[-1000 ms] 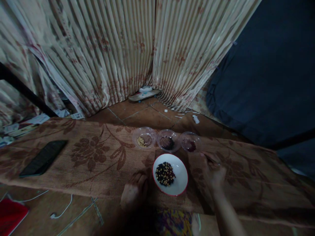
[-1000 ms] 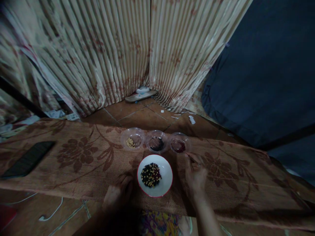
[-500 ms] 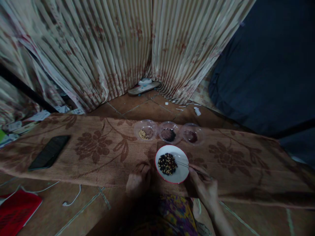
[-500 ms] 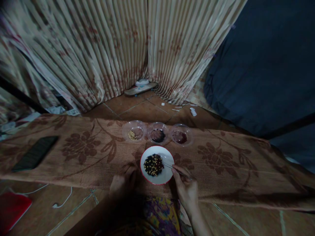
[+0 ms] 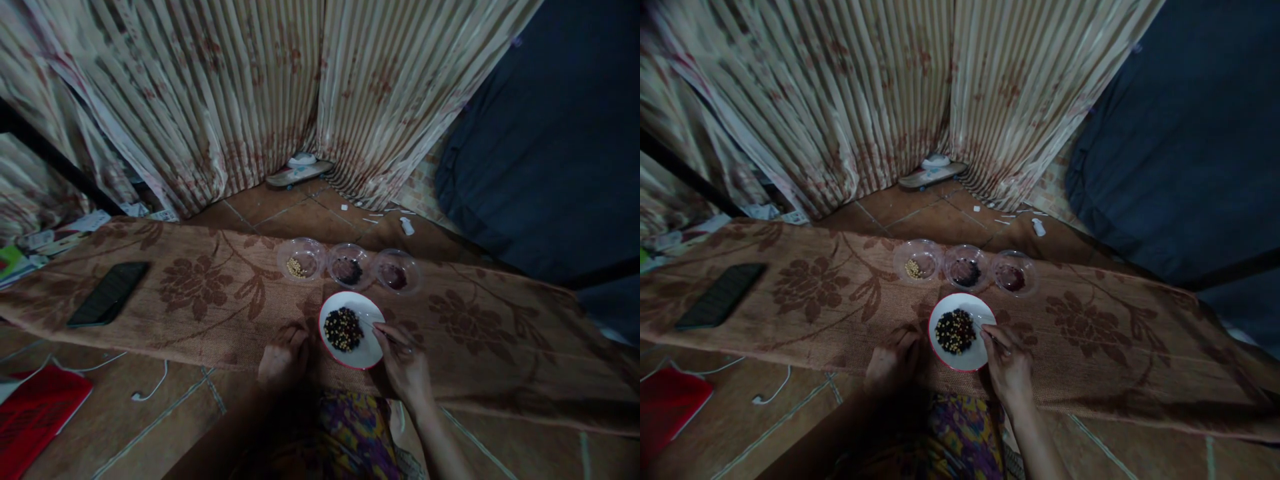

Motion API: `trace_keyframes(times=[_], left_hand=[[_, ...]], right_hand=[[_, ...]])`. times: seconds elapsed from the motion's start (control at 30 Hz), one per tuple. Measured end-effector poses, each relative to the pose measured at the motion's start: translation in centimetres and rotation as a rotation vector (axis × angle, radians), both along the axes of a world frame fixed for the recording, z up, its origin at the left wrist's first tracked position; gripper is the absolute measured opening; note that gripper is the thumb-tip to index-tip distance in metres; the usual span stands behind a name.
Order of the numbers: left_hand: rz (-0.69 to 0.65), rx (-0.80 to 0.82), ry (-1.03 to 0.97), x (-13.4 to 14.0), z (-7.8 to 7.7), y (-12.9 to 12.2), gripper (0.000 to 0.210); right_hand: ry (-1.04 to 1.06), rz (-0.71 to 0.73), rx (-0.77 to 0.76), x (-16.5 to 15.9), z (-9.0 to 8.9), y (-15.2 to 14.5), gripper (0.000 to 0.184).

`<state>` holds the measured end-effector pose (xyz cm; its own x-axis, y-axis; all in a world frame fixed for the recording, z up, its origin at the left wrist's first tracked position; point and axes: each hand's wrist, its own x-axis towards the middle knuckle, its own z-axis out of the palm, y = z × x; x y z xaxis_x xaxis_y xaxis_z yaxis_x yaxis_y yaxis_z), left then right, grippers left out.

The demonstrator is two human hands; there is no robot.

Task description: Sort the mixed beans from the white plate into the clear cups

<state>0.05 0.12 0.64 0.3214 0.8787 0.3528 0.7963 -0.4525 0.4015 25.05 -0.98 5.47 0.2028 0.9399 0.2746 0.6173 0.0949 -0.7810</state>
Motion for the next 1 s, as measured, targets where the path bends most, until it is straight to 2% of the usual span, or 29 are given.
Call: trace_keyframes(times=[0.5,1.0], left_hand=[[-0.008,-0.017,-0.005,-0.1,-0.2,0.0,0.013],[-0.004,-0.052,0.006,-0.1,-0.3,-0.1,0.013]], right_hand=[[-0.007,0.042,-0.061,0.8,-1.1,0.2,0.025],[-0.024,0.120,-0.012,0.6,-0.6,0.9,0.021]])
